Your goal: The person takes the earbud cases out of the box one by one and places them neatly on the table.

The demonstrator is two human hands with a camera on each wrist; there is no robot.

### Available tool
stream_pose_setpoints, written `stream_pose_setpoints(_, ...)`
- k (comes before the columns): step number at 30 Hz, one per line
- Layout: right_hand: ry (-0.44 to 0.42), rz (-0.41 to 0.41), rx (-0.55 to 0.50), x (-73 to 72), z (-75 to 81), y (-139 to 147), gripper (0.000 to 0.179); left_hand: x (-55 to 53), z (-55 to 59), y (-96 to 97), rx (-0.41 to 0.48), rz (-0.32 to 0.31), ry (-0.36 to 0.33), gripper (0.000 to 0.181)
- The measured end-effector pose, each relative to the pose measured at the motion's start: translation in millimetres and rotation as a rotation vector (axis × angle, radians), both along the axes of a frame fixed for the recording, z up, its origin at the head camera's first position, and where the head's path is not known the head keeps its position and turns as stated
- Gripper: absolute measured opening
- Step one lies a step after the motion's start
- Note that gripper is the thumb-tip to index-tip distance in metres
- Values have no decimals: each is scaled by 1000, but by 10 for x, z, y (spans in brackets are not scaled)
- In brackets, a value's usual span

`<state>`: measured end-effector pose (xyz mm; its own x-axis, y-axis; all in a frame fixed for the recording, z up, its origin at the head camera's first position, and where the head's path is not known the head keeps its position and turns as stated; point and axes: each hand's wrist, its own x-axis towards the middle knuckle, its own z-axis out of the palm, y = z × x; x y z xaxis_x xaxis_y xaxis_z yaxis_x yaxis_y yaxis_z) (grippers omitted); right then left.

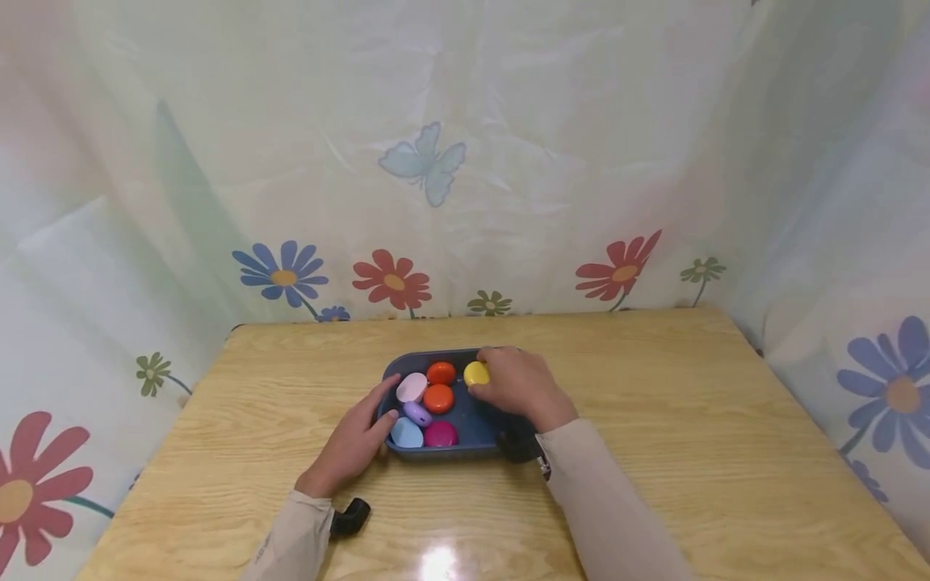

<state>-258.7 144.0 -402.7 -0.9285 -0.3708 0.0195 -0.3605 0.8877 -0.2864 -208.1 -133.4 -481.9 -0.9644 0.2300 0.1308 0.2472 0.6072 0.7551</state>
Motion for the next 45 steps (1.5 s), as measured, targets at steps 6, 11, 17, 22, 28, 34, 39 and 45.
stream_pose_setpoints(6, 46, -18, -68, 115, 26, 24, 53, 6, 26, -13, 22, -2, 10, 50)
stream_pose_setpoints(11, 110, -50, -101, 193, 33, 114, 54, -11, 36, 15, 43, -27, 30, 50)
stream_pose_setpoints(17, 161, -92, -142, 293, -28, 267, 53, -2, -5, 50, 51, -32, -4, 49)
stream_pose_setpoints(22, 223, -128, -223, 335, -19, 333, 53, -17, -15, 23, 69, -36, 22, 48)
stream_pose_setpoints(28, 300, -151, -257, 386, -20, 426, 52, -17, 30, -19, 77, -32, 6, 48)
stream_pose_setpoints(34, 362, -161, -271, 422, -52, 628, 49, -19, 3, -27, 68, -38, 19, 48)
stream_pose_setpoints(39, 330, -188, -268, 414, -60, 814, 49, -10, 18, -10, 77, -34, 12, 47)
stream_pose_setpoints(45, 304, -247, -281, 377, -113, 997, 49, -13, 15, -24, 61, -37, 0, 48)
